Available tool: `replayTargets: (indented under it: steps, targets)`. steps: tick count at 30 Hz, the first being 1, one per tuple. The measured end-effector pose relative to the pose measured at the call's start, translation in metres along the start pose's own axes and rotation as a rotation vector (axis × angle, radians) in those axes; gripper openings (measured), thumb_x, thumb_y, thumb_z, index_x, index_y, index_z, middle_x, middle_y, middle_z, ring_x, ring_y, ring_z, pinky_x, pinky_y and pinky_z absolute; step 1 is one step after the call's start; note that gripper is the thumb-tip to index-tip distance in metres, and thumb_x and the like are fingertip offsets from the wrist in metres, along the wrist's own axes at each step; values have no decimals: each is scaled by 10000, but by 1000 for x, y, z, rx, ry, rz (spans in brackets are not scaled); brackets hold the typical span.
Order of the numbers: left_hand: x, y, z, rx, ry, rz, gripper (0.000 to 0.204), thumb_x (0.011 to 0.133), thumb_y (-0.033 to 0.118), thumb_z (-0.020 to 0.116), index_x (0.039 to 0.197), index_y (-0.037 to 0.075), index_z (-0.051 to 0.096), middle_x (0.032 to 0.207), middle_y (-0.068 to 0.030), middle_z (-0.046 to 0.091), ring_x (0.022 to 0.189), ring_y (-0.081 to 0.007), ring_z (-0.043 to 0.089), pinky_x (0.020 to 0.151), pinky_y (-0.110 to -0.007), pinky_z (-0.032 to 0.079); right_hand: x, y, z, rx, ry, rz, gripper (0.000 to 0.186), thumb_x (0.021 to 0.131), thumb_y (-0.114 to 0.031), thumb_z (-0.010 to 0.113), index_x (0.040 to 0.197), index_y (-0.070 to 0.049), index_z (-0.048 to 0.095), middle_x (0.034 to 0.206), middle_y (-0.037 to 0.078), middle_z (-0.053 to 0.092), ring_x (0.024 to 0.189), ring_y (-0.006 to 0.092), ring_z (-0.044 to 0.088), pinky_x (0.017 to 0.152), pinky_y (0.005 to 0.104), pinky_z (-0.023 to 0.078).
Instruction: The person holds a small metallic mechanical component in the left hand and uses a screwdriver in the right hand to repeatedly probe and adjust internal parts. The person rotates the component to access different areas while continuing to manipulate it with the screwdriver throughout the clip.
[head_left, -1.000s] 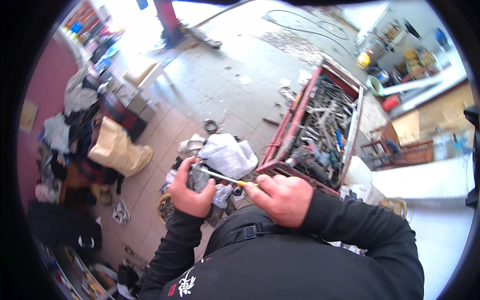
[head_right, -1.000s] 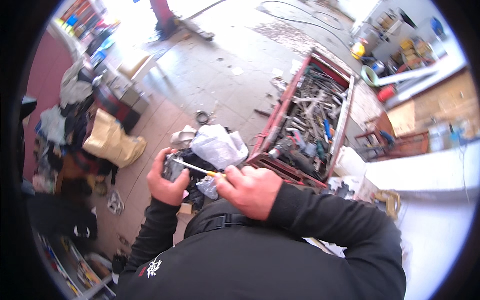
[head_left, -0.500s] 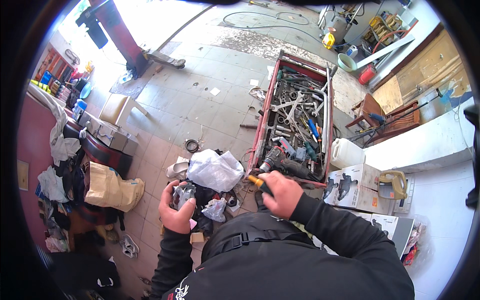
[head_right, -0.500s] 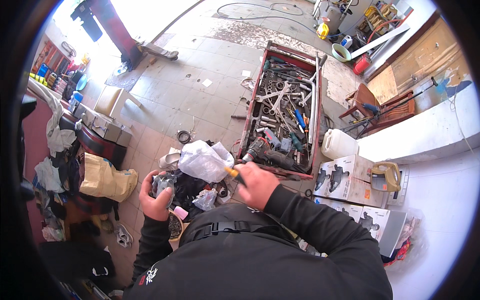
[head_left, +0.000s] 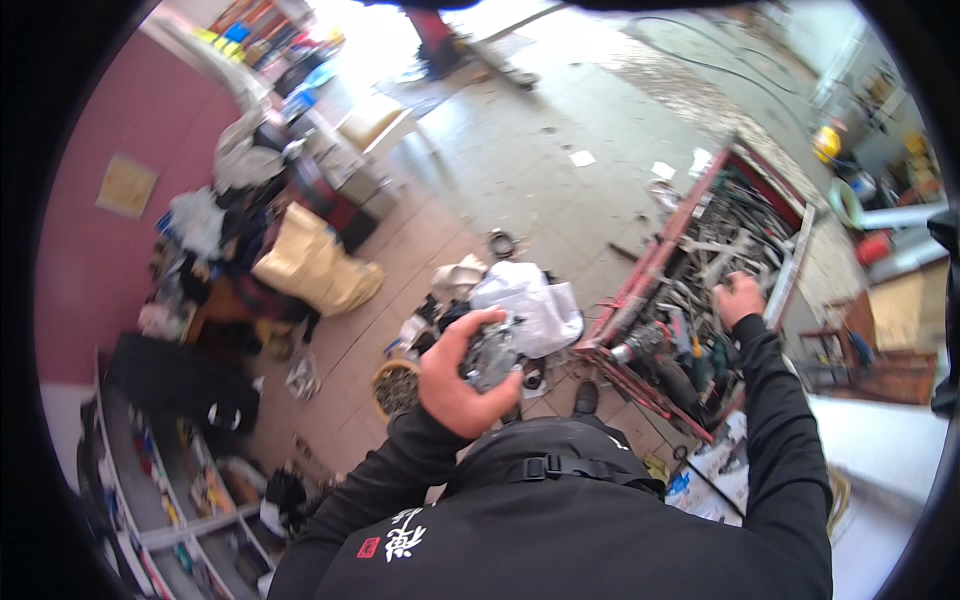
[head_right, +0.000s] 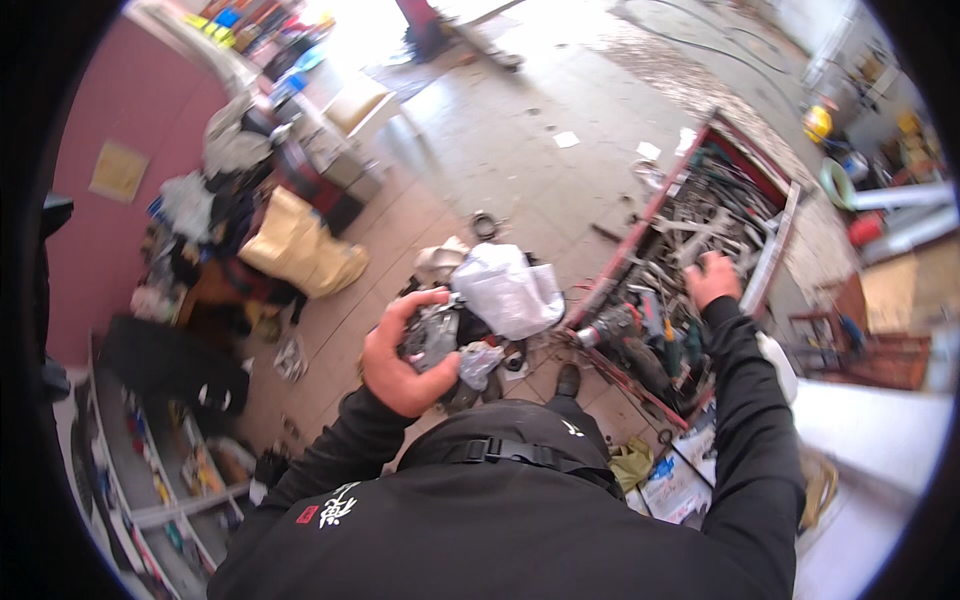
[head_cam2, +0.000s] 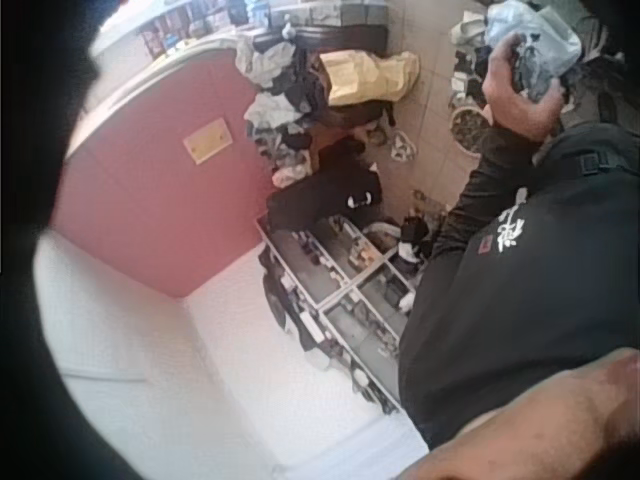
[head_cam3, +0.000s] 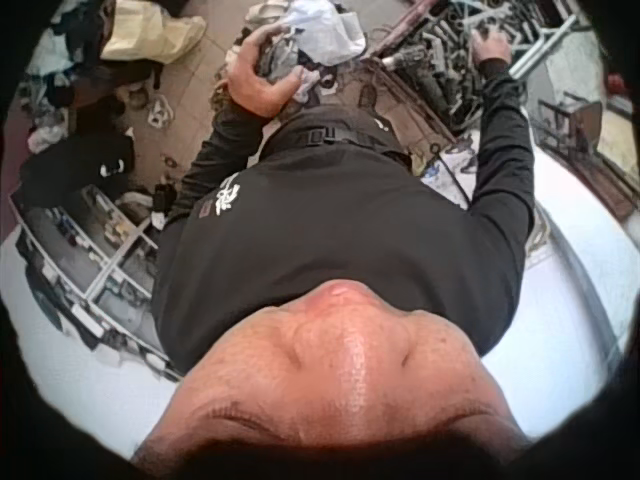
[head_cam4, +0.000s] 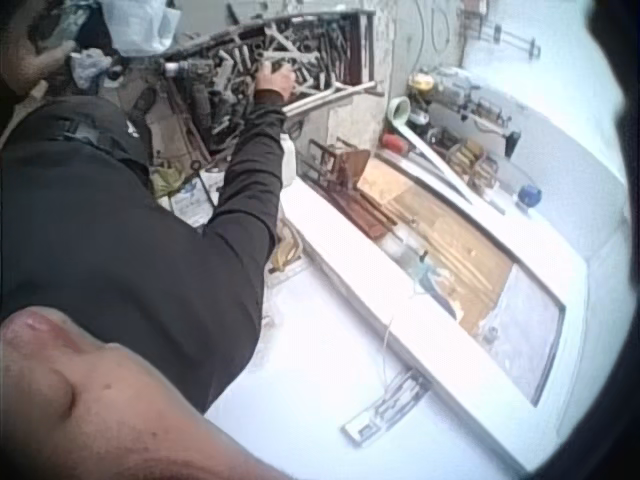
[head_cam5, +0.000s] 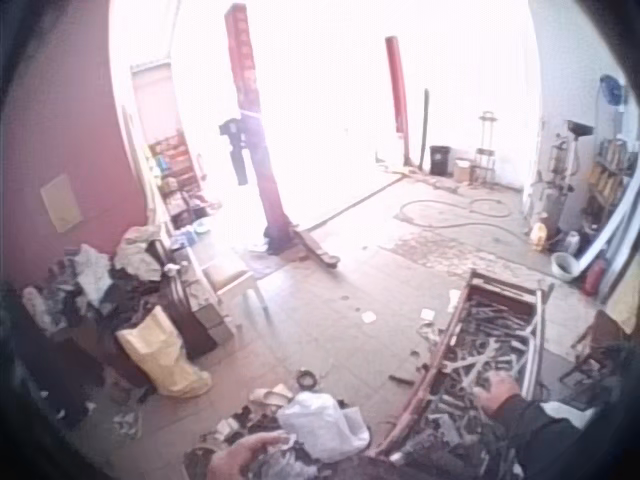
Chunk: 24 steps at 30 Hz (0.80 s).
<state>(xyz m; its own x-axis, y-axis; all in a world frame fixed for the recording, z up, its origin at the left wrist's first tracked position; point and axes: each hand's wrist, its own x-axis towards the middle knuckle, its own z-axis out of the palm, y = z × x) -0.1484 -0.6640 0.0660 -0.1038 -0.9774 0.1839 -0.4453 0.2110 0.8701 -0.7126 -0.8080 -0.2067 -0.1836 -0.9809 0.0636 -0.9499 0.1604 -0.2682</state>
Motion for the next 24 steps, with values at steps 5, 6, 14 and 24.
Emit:
replayTargets:
  steps: [5, 6, 14, 24]
  targets:
    - [11, 22, 23, 31, 97, -35, 730, 802, 54, 886, 1492, 1, 651, 1355, -175, 779, 1183, -270, 794, 1059, -366, 601, 229, 71, 53, 381, -94, 358, 506, 990, -448, 821, 1259, -20, 795, 993, 158, 833, 810, 299, 798, 815, 498, 668]
    - [12, 24, 27, 35, 113, -55, 754, 786, 67, 900, 1494, -1, 650, 1377, -175, 777, 1217, -286, 784, 1085, -382, 579, 254, 81, 60, 591, -113, 558, 529, 1020, -470, 805, 1317, -34, 765, 906, 111, 784, 648, 251, 728, 586, 464, 634]
    - [9, 29, 35, 297, 133, -72, 779, 776, 51, 896, 1505, -18, 630, 1453, -227, 754, 1420, -372, 715, 1269, -478, 457, 358, 106, 106, 895, -164, 870, 688, 1013, -581, 793, 1439, -48, 709, 1208, 158, 754, 920, 287, 755, 656, 445, 620]
    - [16, 23, 37, 302, 136, -111, 794, 793, 42, 887, 1535, -15, 607, 1473, -221, 737, 1454, -366, 695, 1267, -473, 450, 377, 167, 128, 80, -216, 419, 308, 1023, -238, 840, 1296, -104, 792, 1219, 186, 827, 948, 352, 804, 842, 492, 629]
